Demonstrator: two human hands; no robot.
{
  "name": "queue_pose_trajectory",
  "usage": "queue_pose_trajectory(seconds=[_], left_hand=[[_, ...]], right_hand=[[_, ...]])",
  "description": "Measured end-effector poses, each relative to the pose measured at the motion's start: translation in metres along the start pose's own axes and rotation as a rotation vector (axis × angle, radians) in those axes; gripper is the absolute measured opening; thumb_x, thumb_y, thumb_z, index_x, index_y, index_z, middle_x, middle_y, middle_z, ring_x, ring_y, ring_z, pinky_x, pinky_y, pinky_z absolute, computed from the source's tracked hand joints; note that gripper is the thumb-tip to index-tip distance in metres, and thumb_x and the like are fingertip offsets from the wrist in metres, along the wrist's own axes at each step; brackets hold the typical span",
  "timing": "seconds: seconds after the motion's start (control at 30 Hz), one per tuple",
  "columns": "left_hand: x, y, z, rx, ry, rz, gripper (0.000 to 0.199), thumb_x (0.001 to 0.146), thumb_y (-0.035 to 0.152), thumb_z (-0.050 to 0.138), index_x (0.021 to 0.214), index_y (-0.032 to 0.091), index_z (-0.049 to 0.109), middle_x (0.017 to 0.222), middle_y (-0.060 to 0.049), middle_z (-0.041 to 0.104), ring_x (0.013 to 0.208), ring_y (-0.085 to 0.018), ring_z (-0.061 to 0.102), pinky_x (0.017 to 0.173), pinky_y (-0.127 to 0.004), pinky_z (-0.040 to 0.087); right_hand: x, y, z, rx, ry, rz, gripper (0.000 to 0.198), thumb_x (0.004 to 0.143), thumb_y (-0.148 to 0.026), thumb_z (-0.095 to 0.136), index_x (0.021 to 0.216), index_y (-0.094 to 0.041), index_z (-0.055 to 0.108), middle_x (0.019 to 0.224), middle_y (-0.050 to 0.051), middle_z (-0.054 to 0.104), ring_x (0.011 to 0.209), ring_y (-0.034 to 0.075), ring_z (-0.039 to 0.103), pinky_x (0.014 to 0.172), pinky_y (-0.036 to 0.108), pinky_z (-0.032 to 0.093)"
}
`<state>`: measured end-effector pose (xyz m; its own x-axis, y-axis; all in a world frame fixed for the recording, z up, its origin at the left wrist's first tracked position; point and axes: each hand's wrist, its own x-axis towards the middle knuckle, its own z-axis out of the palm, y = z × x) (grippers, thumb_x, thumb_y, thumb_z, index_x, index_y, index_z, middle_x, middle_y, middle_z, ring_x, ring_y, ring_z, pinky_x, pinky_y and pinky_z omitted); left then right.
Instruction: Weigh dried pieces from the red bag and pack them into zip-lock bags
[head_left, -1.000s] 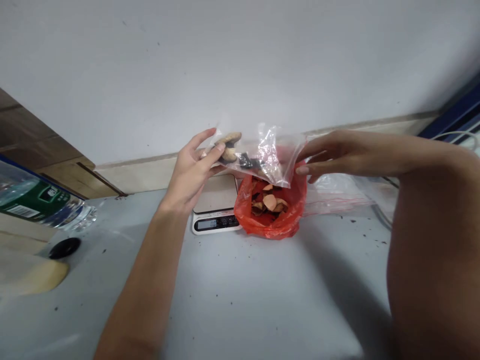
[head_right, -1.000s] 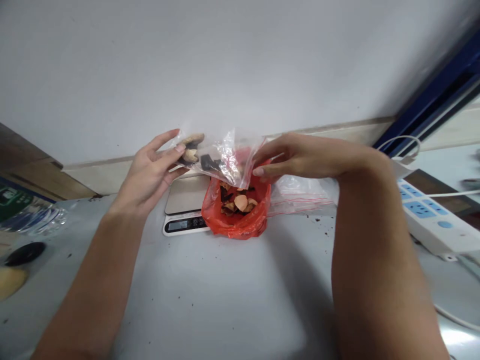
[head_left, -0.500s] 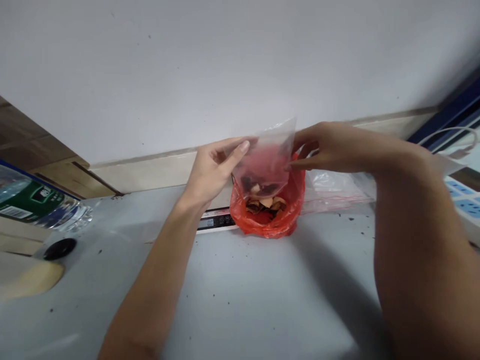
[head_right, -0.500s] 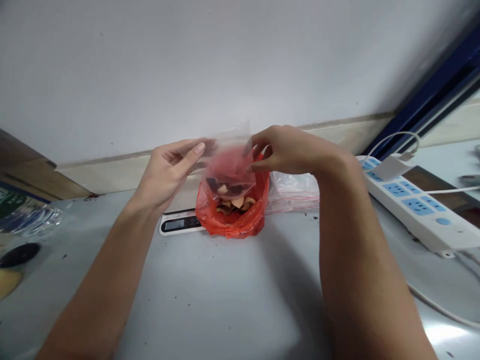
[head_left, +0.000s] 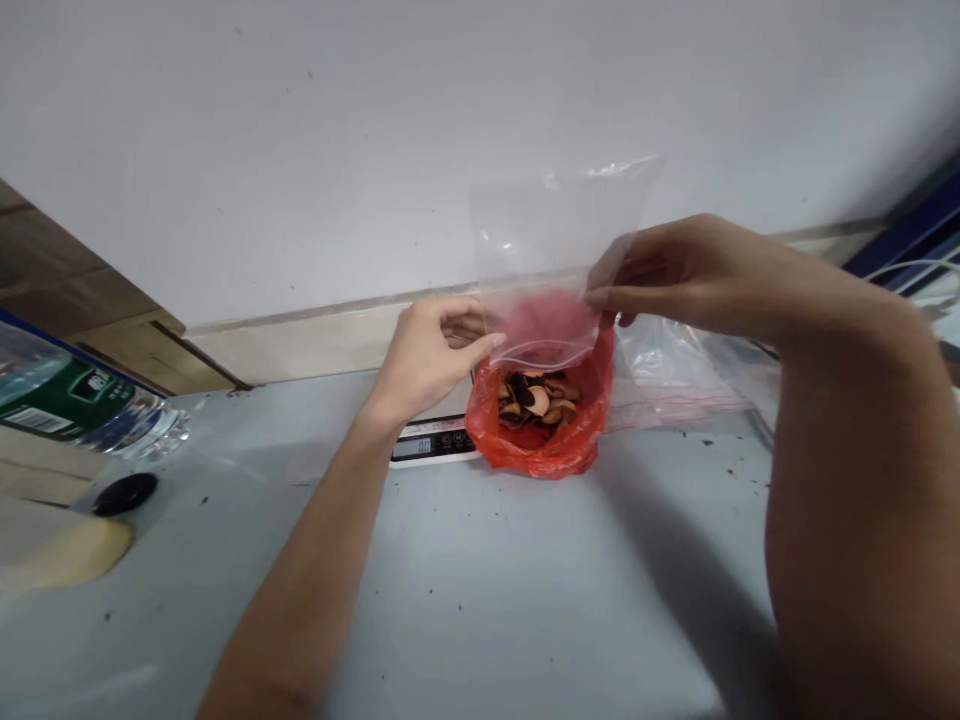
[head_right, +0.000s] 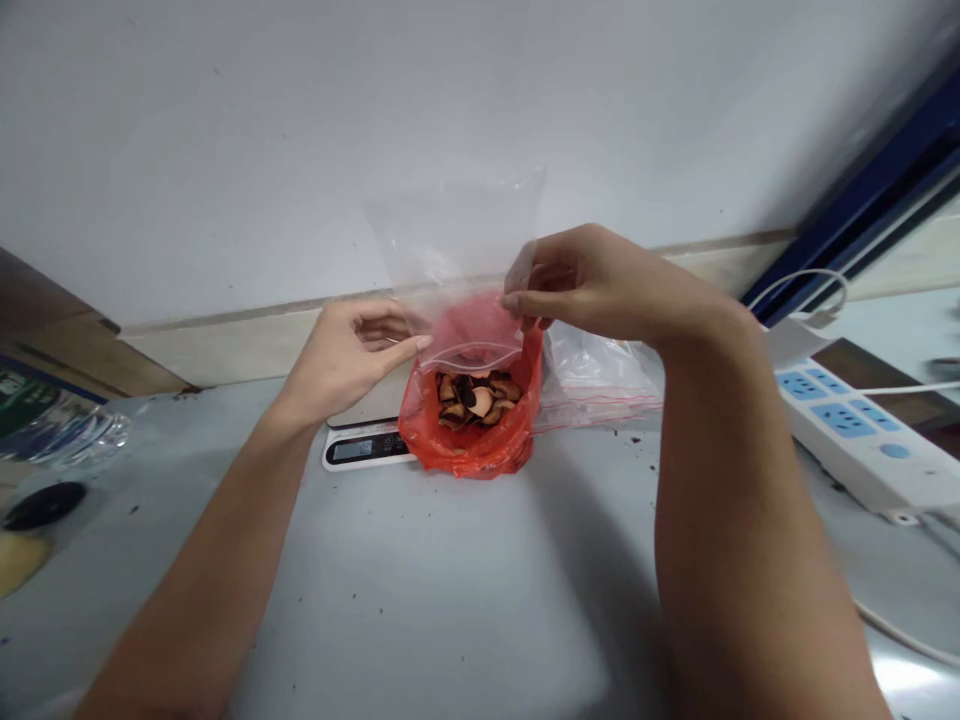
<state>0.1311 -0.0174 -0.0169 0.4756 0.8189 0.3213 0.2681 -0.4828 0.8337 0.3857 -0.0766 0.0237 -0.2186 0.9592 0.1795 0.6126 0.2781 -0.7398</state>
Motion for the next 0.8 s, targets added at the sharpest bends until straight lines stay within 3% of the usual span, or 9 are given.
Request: queue_pose_trajectory(seconds=[0.17,0.33,0.4,0.5,0.67,0.8], left_hand=[[-0.001,0.002,0.001,-0.128,0.067,-0.001,0.016,0.076,0.029,0.084,0.082,0.017,0.075,0.088,-0.004,0.082,0.086,-0.02,0.079,0.085,-0.031,0.064],[-0.003,0.003,-0.01,-0.208,-0.033,-0.109,0.041,0.075,0.035,0.092,0.107,0.018,0.073,0.097,-0.005,0.082,0.096,-0.025,0.079,0.092,-0.038,0.064],[-0.003,0.002,-0.018,-0.307,0.037,-0.09,0.047,0.079,0.036,0.091,0.118,0.02,0.07,0.105,-0.005,0.081,0.108,-0.025,0.078,0.098,-0.038,0.062],[-0.001,-0.002,-0.032,-0.441,0.198,-0.029,0.036,0.086,0.039,0.084,0.115,0.021,0.071,0.105,-0.004,0.079,0.113,-0.022,0.076,0.099,-0.035,0.061],[-0.002,-0.007,-0.049,-0.174,0.296,-0.023,0.029,0.082,0.04,0.086,0.096,0.017,0.075,0.082,-0.003,0.077,0.085,-0.02,0.078,0.085,-0.036,0.064],[-0.006,-0.008,-0.058,-0.043,0.245,-0.014,0.037,0.081,0.046,0.084,0.102,0.016,0.078,0.09,-0.006,0.08,0.091,-0.022,0.078,0.087,-0.036,0.065]], right_hand=[[0.005,0.004,0.005,-0.007,-0.065,0.021,0.046,0.076,-0.06,0.082,0.094,-0.018,0.073,0.093,0.009,0.079,0.082,0.021,0.069,0.072,0.036,0.054],[0.01,0.004,0.014,0.109,-0.05,0.028,0.04,0.072,-0.056,0.084,0.086,-0.021,0.072,0.082,0.003,0.076,0.077,0.021,0.067,0.068,0.034,0.052],[0.012,0.004,0.015,0.124,-0.055,0.041,0.033,0.073,-0.051,0.083,0.08,-0.021,0.073,0.077,0.002,0.073,0.074,0.021,0.065,0.067,0.033,0.05],[0.015,0.004,0.017,0.103,-0.073,0.057,0.026,0.073,-0.044,0.082,0.073,-0.02,0.073,0.072,0.002,0.069,0.07,0.019,0.059,0.064,0.032,0.046],[0.018,0.002,0.029,0.292,0.0,0.094,0.026,0.073,-0.039,0.084,0.07,-0.021,0.066,0.068,0.0,0.065,0.064,0.014,0.055,0.06,0.029,0.042],[0.023,-0.004,0.043,0.438,0.034,0.148,0.028,0.075,-0.035,0.088,0.078,-0.021,0.064,0.069,0.0,0.069,0.06,0.012,0.057,0.054,0.024,0.04]])
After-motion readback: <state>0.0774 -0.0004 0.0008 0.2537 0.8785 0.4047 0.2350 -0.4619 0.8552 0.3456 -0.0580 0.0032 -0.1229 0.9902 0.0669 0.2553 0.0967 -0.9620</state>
